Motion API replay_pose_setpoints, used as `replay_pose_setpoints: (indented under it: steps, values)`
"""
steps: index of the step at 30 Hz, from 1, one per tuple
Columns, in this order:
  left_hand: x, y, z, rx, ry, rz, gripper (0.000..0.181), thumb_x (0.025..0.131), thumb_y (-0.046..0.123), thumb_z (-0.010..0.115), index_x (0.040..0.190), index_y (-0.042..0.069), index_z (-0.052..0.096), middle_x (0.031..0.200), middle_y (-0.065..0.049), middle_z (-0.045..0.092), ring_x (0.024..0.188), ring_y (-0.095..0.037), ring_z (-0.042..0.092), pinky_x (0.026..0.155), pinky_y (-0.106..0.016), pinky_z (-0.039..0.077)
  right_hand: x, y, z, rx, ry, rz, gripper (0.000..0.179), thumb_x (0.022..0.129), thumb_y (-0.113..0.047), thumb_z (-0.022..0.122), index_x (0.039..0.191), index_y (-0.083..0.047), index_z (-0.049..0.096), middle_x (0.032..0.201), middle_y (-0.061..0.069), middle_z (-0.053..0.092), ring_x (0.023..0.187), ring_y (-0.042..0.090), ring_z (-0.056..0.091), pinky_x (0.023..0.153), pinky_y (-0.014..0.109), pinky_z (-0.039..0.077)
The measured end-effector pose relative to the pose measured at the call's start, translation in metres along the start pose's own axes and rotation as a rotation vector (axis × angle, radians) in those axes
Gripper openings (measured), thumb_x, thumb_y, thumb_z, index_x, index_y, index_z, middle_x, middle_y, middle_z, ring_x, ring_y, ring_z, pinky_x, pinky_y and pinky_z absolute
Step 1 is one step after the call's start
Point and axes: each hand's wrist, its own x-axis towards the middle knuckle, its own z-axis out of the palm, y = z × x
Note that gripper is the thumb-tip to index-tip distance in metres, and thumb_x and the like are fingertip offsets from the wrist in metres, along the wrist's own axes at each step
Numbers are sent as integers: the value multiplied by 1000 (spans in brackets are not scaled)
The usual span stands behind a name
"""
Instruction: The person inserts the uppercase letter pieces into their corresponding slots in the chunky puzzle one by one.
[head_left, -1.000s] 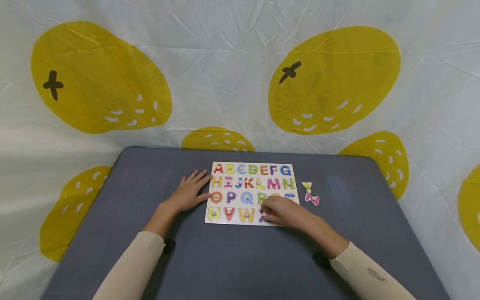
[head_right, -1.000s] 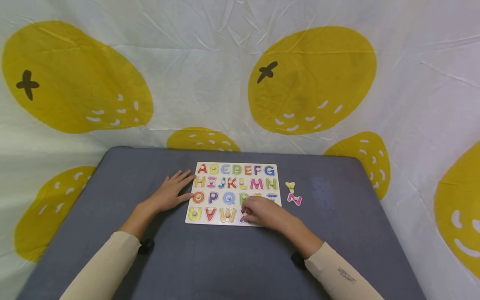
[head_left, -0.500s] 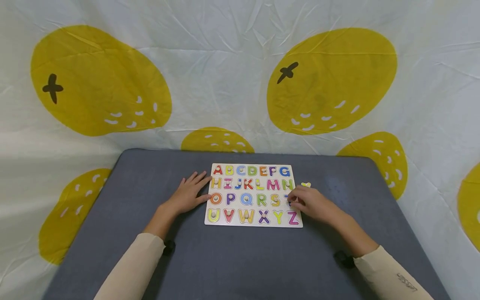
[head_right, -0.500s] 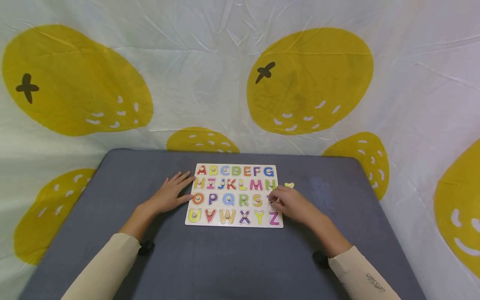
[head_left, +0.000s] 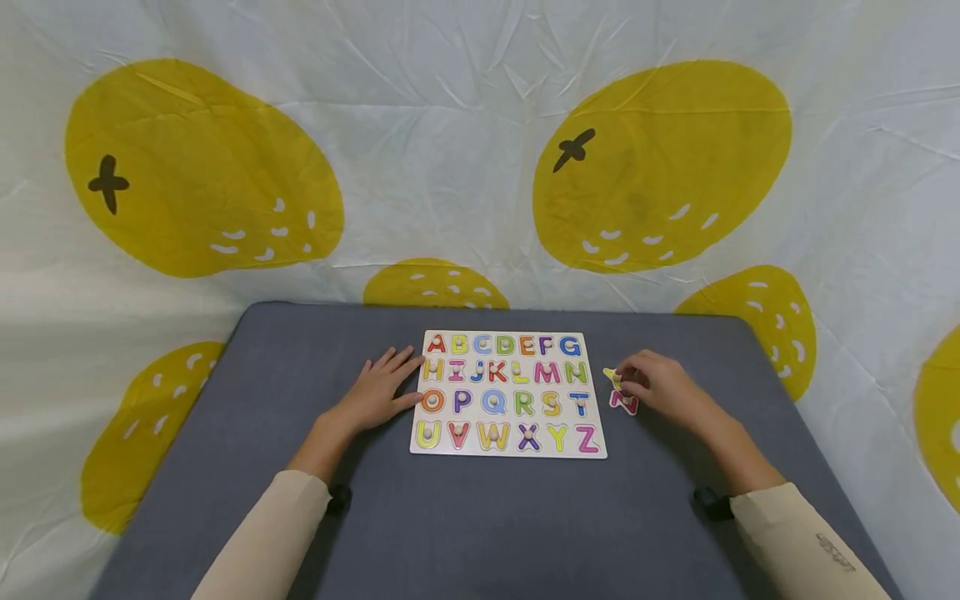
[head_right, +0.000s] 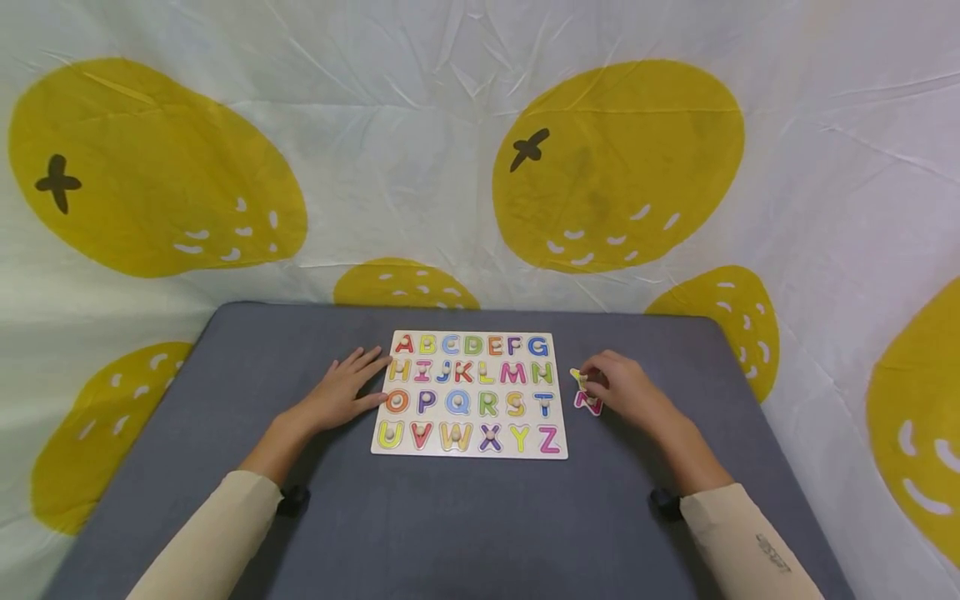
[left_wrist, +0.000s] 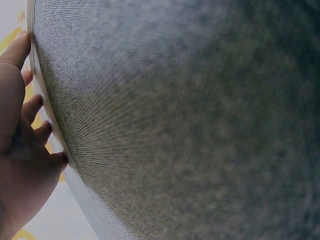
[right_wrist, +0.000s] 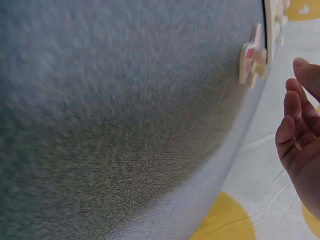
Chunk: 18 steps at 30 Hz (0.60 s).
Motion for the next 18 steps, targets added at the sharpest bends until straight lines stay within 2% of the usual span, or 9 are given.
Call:
replay_pose_setpoints:
  steps: [9, 18]
  values:
    - [-1, -1, -1, 2, 4, 1, 75, 99, 48, 66, 163, 20, 36, 170, -13, 28, 158, -43, 17, 120, -74, 13, 15, 12, 13, -44, -61, 33, 20, 90, -7, 78, 109, 0, 75, 96, 9, 68, 83, 20, 61, 78, 45, 54]
    - [-1, 1, -1, 3, 0, 12, 75, 100, 49, 65, 163, 19, 36, 170, -13, 28, 158, -44, 18, 120, -75, 15, 17, 15, 20, -38, -50, 56, 12, 90, -4, 77, 101, 0, 73, 91, 9, 66, 80, 20, 61, 75, 43, 53]
